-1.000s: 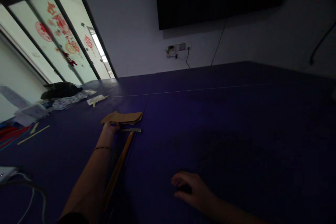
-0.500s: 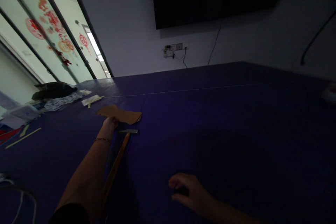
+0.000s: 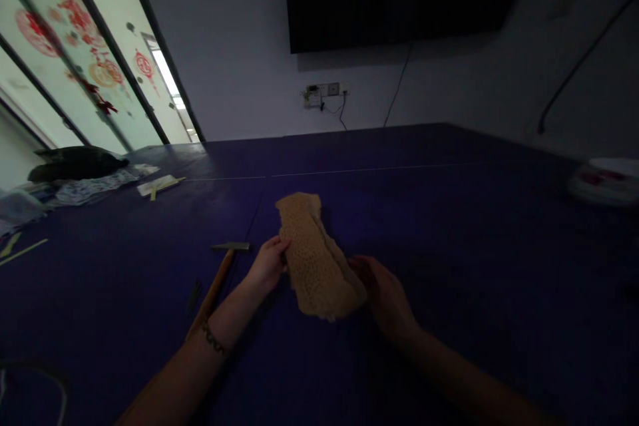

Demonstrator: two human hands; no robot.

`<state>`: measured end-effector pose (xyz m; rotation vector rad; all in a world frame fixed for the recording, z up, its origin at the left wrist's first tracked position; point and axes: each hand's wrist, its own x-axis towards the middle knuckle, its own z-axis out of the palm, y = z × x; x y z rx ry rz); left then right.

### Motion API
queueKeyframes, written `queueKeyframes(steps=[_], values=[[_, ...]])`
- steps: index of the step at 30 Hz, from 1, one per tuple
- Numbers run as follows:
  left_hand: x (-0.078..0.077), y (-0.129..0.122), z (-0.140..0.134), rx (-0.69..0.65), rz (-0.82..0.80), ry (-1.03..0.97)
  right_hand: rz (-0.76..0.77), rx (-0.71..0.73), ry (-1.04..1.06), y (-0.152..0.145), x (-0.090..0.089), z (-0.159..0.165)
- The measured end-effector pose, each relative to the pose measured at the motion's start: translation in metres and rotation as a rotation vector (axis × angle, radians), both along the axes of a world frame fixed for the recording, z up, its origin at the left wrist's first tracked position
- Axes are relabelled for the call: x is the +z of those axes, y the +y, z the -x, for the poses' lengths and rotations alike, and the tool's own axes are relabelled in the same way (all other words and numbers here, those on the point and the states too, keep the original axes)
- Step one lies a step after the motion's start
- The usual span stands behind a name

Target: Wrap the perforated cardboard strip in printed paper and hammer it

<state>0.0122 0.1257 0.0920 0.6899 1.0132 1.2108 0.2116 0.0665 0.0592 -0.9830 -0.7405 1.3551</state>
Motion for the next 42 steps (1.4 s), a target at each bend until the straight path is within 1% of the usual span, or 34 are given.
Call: queueKeyframes(steps=[1,3,5,6,10,12,16,19,24,26,28,31,33,36,39,42], values=[[-0.007,-0.008,-0.012,-0.045,0.002,0.013,0.033,0.038,0.044,0.007,0.003,-0.006],[-0.02,-0.019,-0.031,-0.117,-0.011,0.046,0.088,0.188,0.068,0.016,0.007,-0.014],[-0.03,-0.024,-0.045,-0.136,-0.037,0.078,0.101,0.311,0.042,0.019,0.005,-0.017],[-0.034,-0.024,-0.05,-0.125,-0.052,0.092,0.097,0.332,0.022,0.019,0.004,-0.017],[-0.045,-0.017,-0.063,-0.004,-0.08,0.127,0.105,0.244,-0.048,0.018,-0.001,-0.018],[-0.048,-0.014,-0.063,0.028,-0.079,0.124,0.097,0.236,-0.05,0.02,-0.002,-0.019],[-0.052,-0.014,-0.059,-0.005,-0.084,0.083,0.076,0.228,-0.037,0.021,-0.003,-0.02],[-0.054,-0.018,-0.055,-0.018,-0.091,0.072,0.09,0.216,-0.033,0.019,-0.003,-0.019],[-0.055,-0.022,-0.056,-0.025,-0.145,0.154,0.107,0.209,-0.051,0.016,-0.004,-0.018],[-0.053,-0.023,-0.057,-0.026,-0.17,0.187,0.071,0.258,-0.102,0.015,-0.006,-0.018],[-0.051,-0.024,-0.059,-0.035,-0.199,0.21,0.022,0.296,-0.203,0.014,-0.008,-0.017],[-0.049,-0.026,-0.06,-0.012,-0.227,0.288,-0.019,0.301,-0.32,0.014,-0.011,-0.017],[-0.048,-0.027,-0.061,0.026,-0.22,0.33,-0.028,0.288,-0.303,0.014,-0.013,-0.017],[-0.049,-0.028,-0.061,0.073,-0.204,0.331,-0.029,0.236,-0.223,0.015,-0.016,-0.018],[-0.051,-0.027,-0.061,0.094,-0.195,0.291,-0.002,0.194,-0.145,0.016,-0.018,-0.018],[-0.051,-0.027,-0.059,0.087,-0.164,0.221,0.024,0.188,-0.059,0.016,-0.019,-0.019]])
